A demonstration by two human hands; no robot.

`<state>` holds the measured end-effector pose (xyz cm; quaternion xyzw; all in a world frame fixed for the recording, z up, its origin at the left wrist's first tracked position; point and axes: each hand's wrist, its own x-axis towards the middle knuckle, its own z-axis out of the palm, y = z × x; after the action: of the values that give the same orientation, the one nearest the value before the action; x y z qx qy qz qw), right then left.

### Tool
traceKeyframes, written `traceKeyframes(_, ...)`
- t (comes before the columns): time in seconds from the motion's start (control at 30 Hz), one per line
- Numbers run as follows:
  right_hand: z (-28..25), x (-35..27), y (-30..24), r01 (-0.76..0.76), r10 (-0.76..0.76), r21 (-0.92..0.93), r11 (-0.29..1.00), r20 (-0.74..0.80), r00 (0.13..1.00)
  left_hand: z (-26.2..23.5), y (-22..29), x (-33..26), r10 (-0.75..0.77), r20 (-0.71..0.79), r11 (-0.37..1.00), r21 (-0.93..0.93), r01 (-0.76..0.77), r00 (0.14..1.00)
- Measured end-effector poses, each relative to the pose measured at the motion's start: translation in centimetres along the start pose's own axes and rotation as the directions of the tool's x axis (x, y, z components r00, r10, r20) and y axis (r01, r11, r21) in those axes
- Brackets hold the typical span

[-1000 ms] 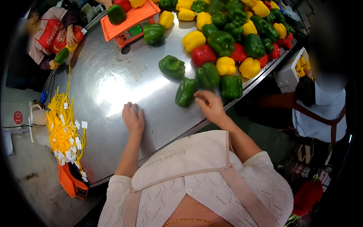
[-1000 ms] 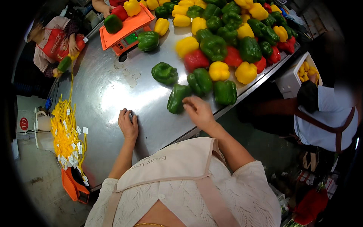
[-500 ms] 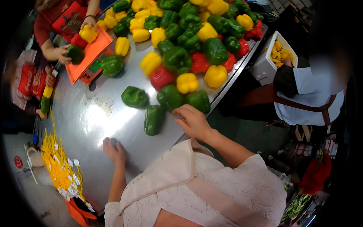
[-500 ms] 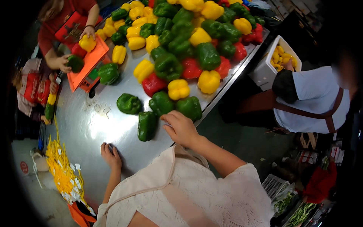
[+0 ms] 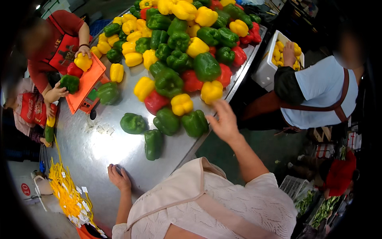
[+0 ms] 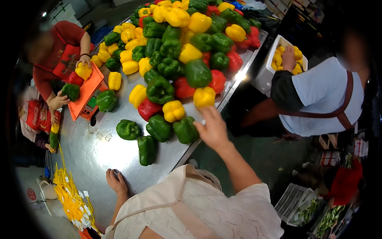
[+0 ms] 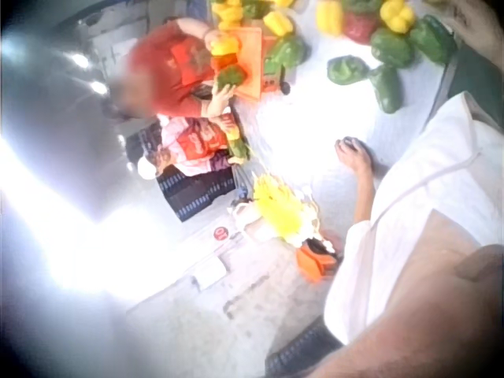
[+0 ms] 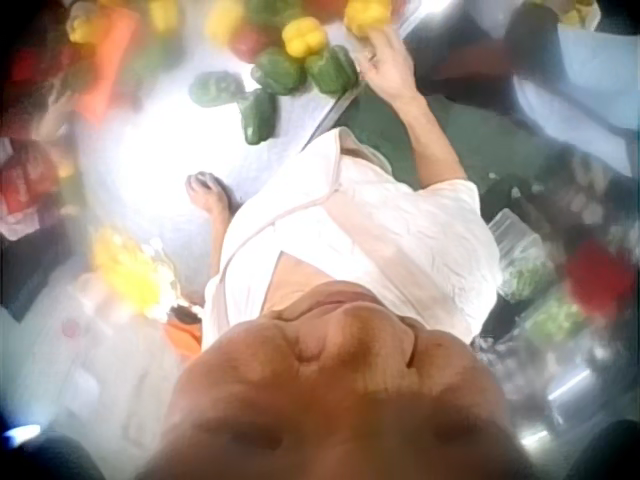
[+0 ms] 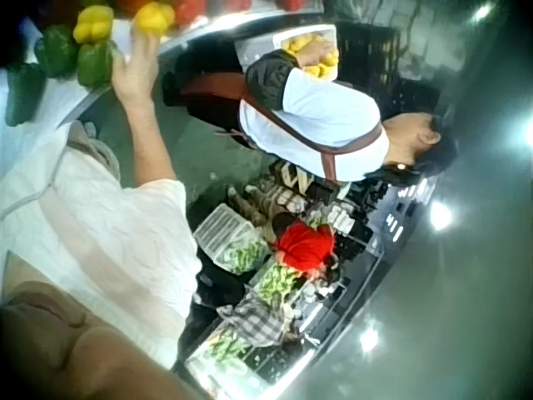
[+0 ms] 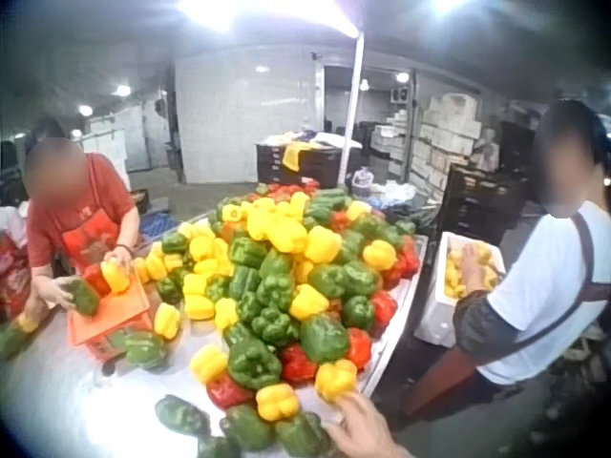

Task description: The person assembles bundles of bell peppers by stacking green, yellow, and red peppers and securing them with yellow rubber bands. The person places the completed bundles into a black crate.

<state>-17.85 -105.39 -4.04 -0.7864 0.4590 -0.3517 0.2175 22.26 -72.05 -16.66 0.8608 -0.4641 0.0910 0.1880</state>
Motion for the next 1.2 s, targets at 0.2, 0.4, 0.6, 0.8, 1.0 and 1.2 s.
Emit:
traceKeyframes(0.2, -1.1, 3.4, 3.1, -0.255, 0.253, 0.043, 0.966, 0.041, 0.967, 0.1, 0.0, 0.1, -0.006, -0.035, 1.000, -0.004, 0.006, 0.999)
traceKeyframes(0.4, -0.7, 1.4, 2.1, -0.158, 0.159, -0.033, 0.987, 0.033, 0.987, -0.5, 2.1, 0.8, -0.035, -0.056, 0.979, -0.203, 0.023, 0.998)
traceKeyframes(0.6, -4.8, 0.4, 0.9, -0.262, 0.266, -0.156, 0.952, 0.004, 0.964, -1.6, 9.5, 5.0, -0.011, -0.047, 0.853, -0.522, -0.015, 0.999)
traceKeyframes(0.8, -5.3, 8.6, 2.5, -0.057, 0.055, -0.121, 0.991, -0.023, 0.998, 0.4, 11.9, 13.7, 0.134, -0.168, 0.819, -0.536, -0.205, 0.977)
traceKeyframes(1.0, -2.8, 25.3, 7.1, 0.180, -0.204, -0.209, 0.961, -0.099, 0.974, 5.2, 12.7, 18.1, -0.163, -0.110, 0.858, -0.507, 0.085, 0.980)
traceKeyframes(1.2, 2.1, 37.2, 11.4, 0.041, -0.083, -0.319, 0.947, -0.119, 0.989, 10.0, 10.7, 19.2, -0.426, -0.140, 0.887, -0.260, 0.382, 0.894)
